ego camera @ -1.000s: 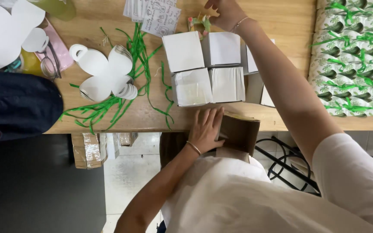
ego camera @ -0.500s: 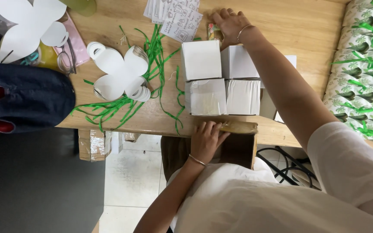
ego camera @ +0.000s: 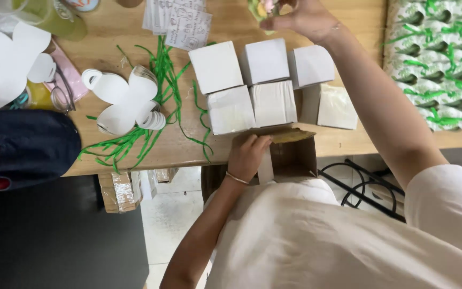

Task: Packing small gift items into boxes and sealing them with tape.

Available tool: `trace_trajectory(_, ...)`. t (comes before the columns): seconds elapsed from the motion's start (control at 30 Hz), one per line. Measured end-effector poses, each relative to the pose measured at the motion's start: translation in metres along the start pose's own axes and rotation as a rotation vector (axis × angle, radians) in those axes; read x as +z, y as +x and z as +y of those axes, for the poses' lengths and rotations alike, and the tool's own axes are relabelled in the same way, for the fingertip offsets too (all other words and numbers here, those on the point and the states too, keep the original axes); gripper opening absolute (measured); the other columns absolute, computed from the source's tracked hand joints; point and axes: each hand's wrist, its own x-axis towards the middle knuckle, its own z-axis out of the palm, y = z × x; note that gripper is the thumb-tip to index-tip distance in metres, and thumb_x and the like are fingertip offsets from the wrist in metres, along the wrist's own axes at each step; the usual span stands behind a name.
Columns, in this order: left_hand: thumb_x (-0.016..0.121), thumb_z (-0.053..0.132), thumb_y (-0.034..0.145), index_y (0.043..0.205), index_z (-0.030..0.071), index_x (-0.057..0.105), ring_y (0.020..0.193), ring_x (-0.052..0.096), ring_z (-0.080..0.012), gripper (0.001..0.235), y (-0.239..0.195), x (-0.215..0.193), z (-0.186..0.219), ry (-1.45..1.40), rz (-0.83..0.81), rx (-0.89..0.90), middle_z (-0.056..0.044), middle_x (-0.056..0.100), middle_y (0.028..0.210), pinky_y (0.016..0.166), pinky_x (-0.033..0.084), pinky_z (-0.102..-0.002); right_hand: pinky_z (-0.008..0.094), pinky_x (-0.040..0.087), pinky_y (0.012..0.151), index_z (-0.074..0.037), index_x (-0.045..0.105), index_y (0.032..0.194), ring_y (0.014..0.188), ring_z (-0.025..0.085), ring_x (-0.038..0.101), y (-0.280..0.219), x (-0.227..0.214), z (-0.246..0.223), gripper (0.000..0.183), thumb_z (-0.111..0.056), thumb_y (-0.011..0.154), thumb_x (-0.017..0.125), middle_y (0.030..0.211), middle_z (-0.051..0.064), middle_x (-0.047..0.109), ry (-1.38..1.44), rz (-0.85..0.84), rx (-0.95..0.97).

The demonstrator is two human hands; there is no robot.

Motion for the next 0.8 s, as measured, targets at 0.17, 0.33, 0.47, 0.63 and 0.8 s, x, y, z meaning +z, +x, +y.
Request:
trace_trajectory(0.17,0.068,0.024,0.101,0.097,0.010,0.068,0.072,0.070,-0.0303,0.014,0.012,0.011,-0.008,0.013,-0.055,0.018,-0.008,0.071,0.087,0.062,0.056,-0.040,0.049,0.057,0.110,-0.016,0.031,0.157,0.134,0.031,0.060,-0.133,-0.014,-0.112,0.089,0.000,0.084,0.080,0.141,0.012,0.054,0.933,-0.252,-0.122)
trace_trajectory(0.33,0.067,0.022,0.098,0.092,0.009,0.068,0.076,0.070,-0.0330,0.015,0.014,0.000,-0.004,-0.016,-0.102,-0.053,-0.011,0.071,0.084,0.064,0.054,-0.045,0.041,0.053,0.109,-0.014,0.037,0.158,0.127,0.028,0.062,-0.225,0.052,-0.116,0.097,-0.006,0.074,0.084,0.138,0.013,0.060,1.028,-0.420,0.000)
trace_trajectory(0.47,0.070,0.023,0.095,0.095,0.008,0.073,0.079,0.070,-0.0359,0.015,0.016,-0.012,0.001,-0.094,-0.064,-0.075,-0.013,0.073,0.089,0.066,0.054,-0.045,0.038,0.052,0.103,-0.014,0.043,0.153,0.117,0.023,0.059,-0.263,0.089,-0.100,0.092,-0.008,0.071,0.085,0.127,0.008,0.059,0.778,-0.361,0.305)
trace_trajectory(0.63,0.071,0.017,0.096,0.099,0.004,0.072,0.080,0.069,-0.0366,0.013,0.011,-0.008,0.004,-0.164,-0.040,-0.033,-0.017,0.070,0.089,0.068,0.052,-0.044,0.039,0.051,0.100,-0.018,0.044,0.146,0.118,0.028,0.057,-0.269,0.084,-0.075,0.096,-0.005,0.062,0.088,0.126,0.011,0.056,0.269,-0.172,0.347)
trace_trajectory(0.8,0.072,0.016,0.096,0.097,0.003,0.071,0.078,0.067,-0.0373,0.013,0.009,-0.002,0.003,-0.164,-0.002,-0.014,-0.019,0.068,0.086,0.067,0.051,-0.045,0.046,0.049,0.099,-0.016,0.042,0.147,0.119,0.041,0.052,-0.270,0.086,-0.071,0.099,-0.007,0.060,0.089,0.125,0.018,0.051,-0.191,-0.108,0.188)
